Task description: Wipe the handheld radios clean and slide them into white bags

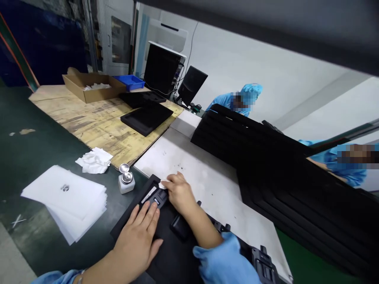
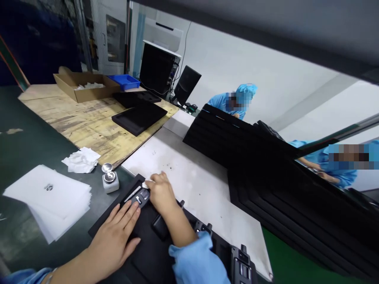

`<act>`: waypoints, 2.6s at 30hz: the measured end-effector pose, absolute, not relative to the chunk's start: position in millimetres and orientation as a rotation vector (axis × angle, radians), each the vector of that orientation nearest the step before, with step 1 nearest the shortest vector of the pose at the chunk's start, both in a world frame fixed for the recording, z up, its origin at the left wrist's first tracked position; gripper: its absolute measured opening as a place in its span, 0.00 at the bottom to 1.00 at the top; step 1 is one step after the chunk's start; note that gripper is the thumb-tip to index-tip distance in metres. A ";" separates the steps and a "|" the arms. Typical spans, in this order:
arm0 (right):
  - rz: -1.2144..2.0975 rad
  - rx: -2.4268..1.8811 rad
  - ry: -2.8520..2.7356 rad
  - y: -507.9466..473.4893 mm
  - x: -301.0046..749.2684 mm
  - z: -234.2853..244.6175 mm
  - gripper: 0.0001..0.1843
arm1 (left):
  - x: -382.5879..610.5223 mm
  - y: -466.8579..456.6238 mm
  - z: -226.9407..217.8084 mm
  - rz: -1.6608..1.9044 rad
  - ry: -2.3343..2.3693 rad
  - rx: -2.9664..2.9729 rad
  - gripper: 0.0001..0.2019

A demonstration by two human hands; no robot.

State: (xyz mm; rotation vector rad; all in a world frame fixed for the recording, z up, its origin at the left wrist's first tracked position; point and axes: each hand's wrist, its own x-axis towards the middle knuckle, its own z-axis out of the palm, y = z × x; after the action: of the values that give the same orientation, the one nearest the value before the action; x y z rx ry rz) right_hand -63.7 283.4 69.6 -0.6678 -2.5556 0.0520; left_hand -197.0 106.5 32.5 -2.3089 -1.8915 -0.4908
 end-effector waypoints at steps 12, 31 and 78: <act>-0.043 -0.736 -2.633 289.4 -47.3 68.4 0.21 | -196.8 107.0 29.6 -0.492 -1.916 -2.363 0.31; 0.152 -0.574 -2.710 277.7 -12.6 77.0 0.24 | -193.1 106.6 35.3 -0.479 -1.989 -2.364 0.30; -0.294 -1.215 -2.379 177.2 27.6 74.6 0.14 | -154.0 93.5 32.8 -0.708 -1.680 -2.705 0.28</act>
State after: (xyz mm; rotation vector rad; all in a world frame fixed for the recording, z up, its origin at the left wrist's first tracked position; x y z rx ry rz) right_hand 27.6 177.2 74.6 -1.2150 -2.3795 -0.2941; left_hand -154.0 93.5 32.8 -2.7046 -1.6797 -0.7083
